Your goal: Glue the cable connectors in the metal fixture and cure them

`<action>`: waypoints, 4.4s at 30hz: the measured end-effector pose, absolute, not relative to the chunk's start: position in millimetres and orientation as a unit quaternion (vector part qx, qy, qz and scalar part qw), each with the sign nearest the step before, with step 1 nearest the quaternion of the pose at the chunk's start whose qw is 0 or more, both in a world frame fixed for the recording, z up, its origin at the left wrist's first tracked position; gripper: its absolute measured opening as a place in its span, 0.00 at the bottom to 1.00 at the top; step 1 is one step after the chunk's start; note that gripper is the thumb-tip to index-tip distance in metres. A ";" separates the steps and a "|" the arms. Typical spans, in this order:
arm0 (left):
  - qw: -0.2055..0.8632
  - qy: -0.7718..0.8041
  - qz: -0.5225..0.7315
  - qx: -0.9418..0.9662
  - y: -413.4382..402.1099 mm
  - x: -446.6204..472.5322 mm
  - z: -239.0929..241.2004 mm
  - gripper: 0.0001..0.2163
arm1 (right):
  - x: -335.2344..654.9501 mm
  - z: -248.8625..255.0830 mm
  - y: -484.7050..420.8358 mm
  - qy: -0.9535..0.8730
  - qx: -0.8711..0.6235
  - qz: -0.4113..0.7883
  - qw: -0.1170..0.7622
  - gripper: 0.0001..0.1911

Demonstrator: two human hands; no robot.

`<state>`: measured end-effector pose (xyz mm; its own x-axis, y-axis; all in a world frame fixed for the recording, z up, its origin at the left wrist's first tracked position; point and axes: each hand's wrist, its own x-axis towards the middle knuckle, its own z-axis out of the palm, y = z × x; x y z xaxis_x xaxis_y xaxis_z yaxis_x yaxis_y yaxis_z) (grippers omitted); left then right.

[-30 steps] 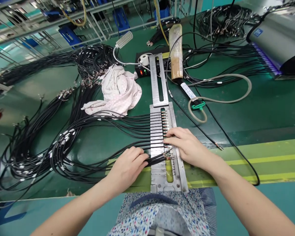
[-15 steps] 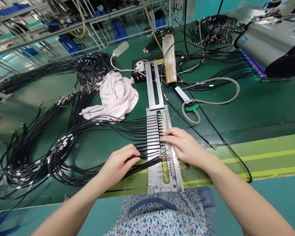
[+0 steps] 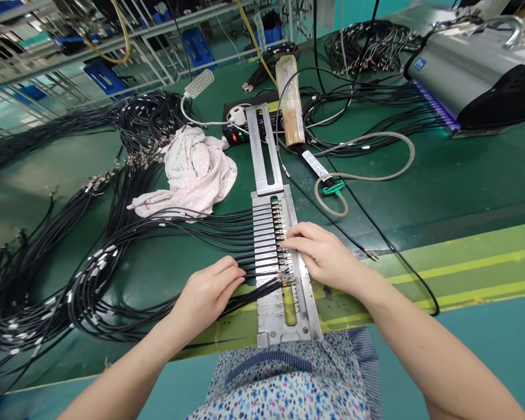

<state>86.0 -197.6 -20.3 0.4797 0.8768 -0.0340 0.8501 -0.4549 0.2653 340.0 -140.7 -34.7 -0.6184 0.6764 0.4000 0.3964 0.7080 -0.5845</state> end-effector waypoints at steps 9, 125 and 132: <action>0.090 0.502 0.068 0.858 -199.7 86.5 -27.5 0.14 | 341.6 -35.3 -140.9 -0.876 -0.305 0.214 0.308 0.19; 0.144 0.482 0.071 0.861 -213.7 98.0 -14.1 0.08 | 344.7 -52.5 -183.9 -0.866 -0.332 0.208 0.313 0.22; 0.175 0.504 0.006 0.846 -208.6 104.0 -11.7 0.09 | 346.2 -52.1 -186.4 -0.842 -0.342 0.217 0.356 0.22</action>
